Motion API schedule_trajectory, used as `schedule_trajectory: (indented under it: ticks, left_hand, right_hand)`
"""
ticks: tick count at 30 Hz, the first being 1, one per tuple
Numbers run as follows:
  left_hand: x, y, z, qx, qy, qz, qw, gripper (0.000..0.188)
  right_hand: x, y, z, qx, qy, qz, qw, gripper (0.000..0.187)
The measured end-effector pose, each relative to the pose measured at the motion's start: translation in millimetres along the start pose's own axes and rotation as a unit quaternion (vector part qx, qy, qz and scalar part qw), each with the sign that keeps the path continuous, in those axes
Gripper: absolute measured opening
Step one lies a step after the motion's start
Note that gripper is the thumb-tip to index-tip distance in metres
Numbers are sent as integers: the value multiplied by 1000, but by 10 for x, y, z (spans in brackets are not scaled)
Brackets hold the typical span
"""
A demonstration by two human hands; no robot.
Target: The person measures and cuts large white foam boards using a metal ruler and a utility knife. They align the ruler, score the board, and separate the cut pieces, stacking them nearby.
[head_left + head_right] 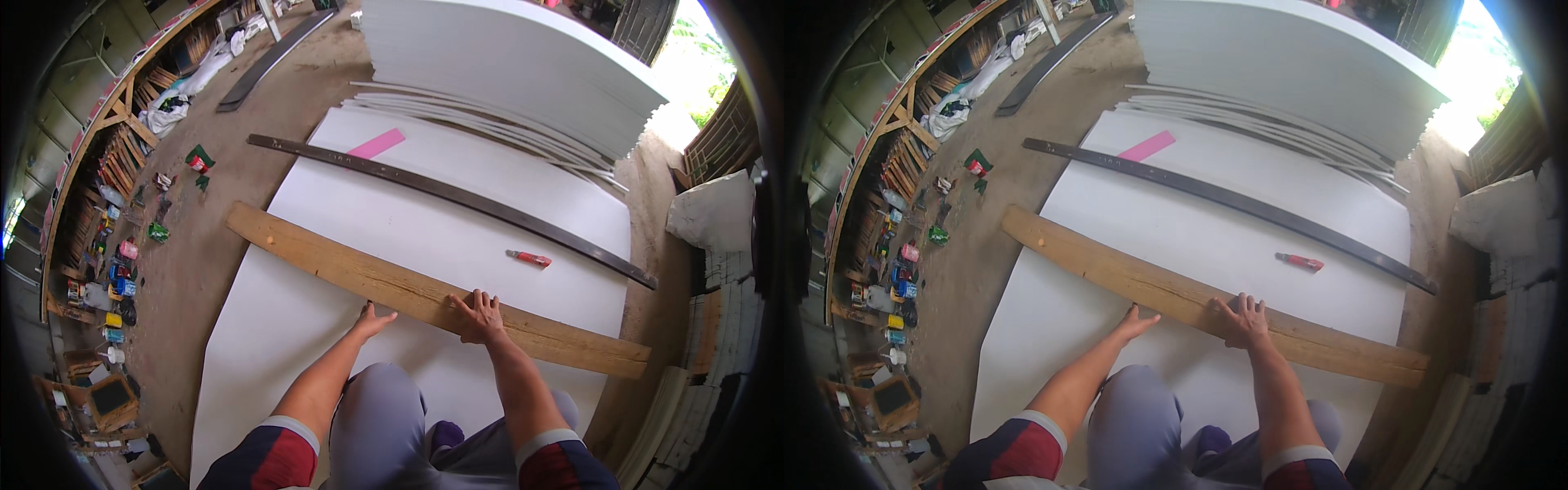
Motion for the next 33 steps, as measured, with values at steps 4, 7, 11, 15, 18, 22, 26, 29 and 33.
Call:
schedule_trajectory:
  ticks: [4, 7, 11, 15, 18, 22, 26, 29, 33]
  left_hand:
    - [257, 604, 61, 206, 16, -99, 973, 125]
    - [606, 1286, 386, 227, 20, -158, 961, 117]
    - [737, 1731, 540, 259, 3, -181, 949, 115]
    - [753, 2217, 564, 301, -39, -165, 938, 114]
    - [457, 2493, 673, 283, 15, -214, 935, 108]
    - [-288, 2163, 578, 201, 110, -156, 961, 85]
    - [-606, 1947, 387, 45, 110, -95, 988, 70]
    - [-524, 2213, 304, -81, 127, -60, 987, 66]
    - [-999, 3295, 314, -246, 197, -178, 932, 70]
  right_hand:
    - [300, 143, 852, 3, 70, 16, 997, 121]
    - [522, 319, 1627, 24, 84, -6, 996, 117]
    - [672, 513, 2105, 44, 126, -4, 991, 114]
    - [803, 713, 2427, 48, 166, -5, 985, 111]
    - [647, 940, 2591, 50, 189, -3, 981, 111]
    - [124, 1361, 2792, 16, 216, 17, 976, 113]
    - [-651, 2070, 2999, 16, 227, 25, 973, 116]
    - [-1220, 2583, 3020, -19, 224, 21, 974, 115]
    - [-1893, 3106, 3154, -37, 244, 24, 969, 111]
Point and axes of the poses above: each hand's wrist, its own x-axis away from the middle knuckle, its own z-axis out of the back of the hand, y = z × x, the point moved 9 cm from there along -x, towards the middle knuckle, and after that the axes turned 5 degrees about -y, right-handed, at the moved point
